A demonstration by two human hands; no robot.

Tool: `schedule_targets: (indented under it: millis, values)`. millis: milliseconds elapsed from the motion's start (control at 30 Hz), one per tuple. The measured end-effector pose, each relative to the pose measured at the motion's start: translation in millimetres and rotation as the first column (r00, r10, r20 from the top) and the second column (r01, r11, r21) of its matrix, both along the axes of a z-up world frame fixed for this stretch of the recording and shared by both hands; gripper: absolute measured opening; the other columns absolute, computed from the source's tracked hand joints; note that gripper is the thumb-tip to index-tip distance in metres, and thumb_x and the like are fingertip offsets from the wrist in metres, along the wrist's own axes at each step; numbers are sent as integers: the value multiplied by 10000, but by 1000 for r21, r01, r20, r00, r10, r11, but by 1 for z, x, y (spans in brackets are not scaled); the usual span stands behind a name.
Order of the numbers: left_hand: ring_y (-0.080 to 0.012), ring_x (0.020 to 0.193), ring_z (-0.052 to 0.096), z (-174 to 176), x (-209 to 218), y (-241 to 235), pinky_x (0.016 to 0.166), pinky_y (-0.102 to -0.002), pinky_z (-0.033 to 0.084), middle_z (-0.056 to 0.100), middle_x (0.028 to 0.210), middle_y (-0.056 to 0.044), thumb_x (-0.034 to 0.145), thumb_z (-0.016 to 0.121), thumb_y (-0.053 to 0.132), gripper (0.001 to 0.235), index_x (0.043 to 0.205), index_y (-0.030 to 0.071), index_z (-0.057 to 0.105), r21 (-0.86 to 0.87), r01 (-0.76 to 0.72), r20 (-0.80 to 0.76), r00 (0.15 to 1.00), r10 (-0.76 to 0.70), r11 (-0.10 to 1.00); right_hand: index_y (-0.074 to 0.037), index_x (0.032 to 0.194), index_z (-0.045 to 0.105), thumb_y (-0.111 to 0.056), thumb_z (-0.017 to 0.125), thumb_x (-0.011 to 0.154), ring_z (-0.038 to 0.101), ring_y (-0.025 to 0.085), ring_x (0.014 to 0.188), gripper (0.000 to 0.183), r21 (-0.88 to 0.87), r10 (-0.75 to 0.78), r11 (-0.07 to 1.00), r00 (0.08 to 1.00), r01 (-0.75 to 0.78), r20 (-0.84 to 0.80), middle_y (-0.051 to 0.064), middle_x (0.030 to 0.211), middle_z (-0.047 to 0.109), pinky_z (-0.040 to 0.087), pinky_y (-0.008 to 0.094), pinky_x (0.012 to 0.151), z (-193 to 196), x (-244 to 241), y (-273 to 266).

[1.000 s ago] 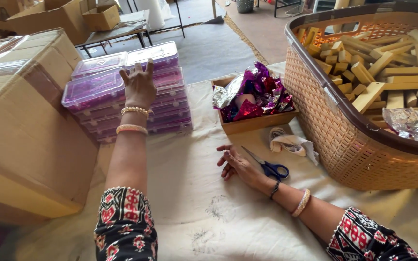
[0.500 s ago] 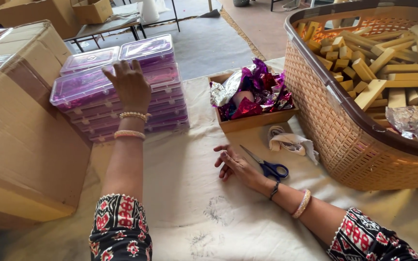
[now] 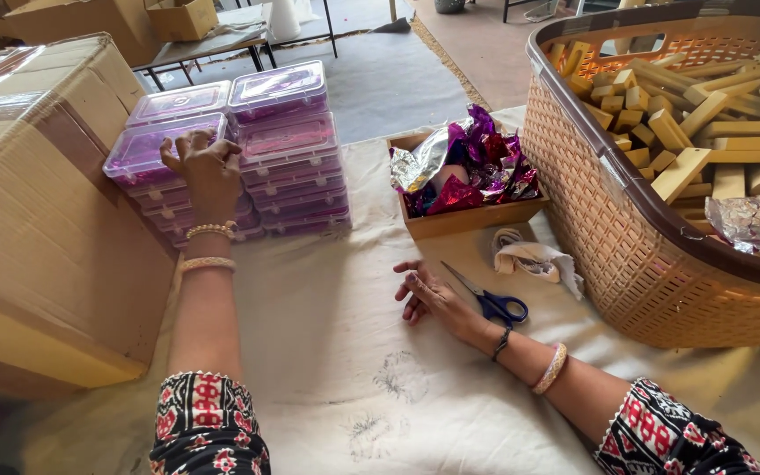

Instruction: The person retrieves small wooden blocks from a basket and places them on a white cloth. They then unfold a sheet of shiny pink and silver foil, wrap a wooden block inside it, and use scissors to trim the excess foil.

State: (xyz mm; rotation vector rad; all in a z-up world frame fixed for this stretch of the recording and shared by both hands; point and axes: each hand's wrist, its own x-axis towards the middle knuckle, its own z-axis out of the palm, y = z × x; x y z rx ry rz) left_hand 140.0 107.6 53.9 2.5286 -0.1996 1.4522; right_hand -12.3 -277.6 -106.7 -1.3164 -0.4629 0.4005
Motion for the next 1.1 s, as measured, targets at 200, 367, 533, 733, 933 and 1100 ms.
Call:
schedule_targets:
  millis: [200, 367, 533, 733, 933, 1100]
  values:
    - [-376, 1379, 441, 3, -3, -2, 1217, -628, 138, 604, 1386, -128, 927, 771, 162, 150, 1074, 149, 800, 138, -36, 50, 998, 30, 990, -127, 1398, 420, -462, 451, 1044, 663, 105, 747, 488, -51, -20, 998, 999, 22, 48, 60, 1000, 586, 578, 254, 637, 8, -4, 1]
    - [-394, 1463, 379, -13, -30, -46, 1259, -617, 148, 489, 1490, -143, 976, 727, 180, 193, 1166, 149, 722, 336, -71, 128, 991, 29, 939, -109, 1371, 430, -407, 487, 1061, 648, 95, 759, 434, -78, 19, 997, 995, -11, 102, 45, 989, 584, 586, 256, 665, -4, 4, 2]
    - [-420, 1416, 367, -57, -102, -131, 1202, -610, 243, 450, 1460, -152, 954, 700, 278, 342, 1245, 109, 639, 347, 372, -165, 928, -334, 861, -78, 1270, 549, -320, 551, 1045, 629, 63, 797, 330, -199, 16, 980, 994, 5, 107, 16, 947, 606, 574, 244, 706, 3, -3, 2]
    - [-495, 1441, 270, -140, -154, -177, 1140, -605, 233, 331, 1575, -264, 1058, 487, 358, 560, 1564, 142, 385, 122, 623, -548, 691, -471, 772, 25, 918, 664, -257, 649, 1077, 570, 95, 778, 324, -295, 135, 955, 904, -10, 407, 50, 940, 544, 511, 280, 682, 13, -4, -13]
    - [-544, 1477, 101, -123, -194, -202, 1180, -627, 55, 171, 1599, -348, 1057, 354, 504, 738, 1586, 14, 200, 263, 643, -801, 561, -208, 719, 1, 973, 731, -277, 669, 1005, 659, 152, 753, 287, -589, 481, 797, 731, -135, 484, 85, 954, 668, 554, 336, 650, 62, -4, -45]
    - [-496, 1546, -105, -106, -254, -237, 1214, -611, -88, 31, 1669, -335, 1010, 441, 616, 909, 1599, -15, 156, -47, 876, -873, 197, -446, 480, -51, 988, 684, -421, 604, 1012, 704, 171, 767, 379, -869, 725, 441, 660, -225, 197, 53, 918, 746, 546, 340, 680, 100, -11, -72]
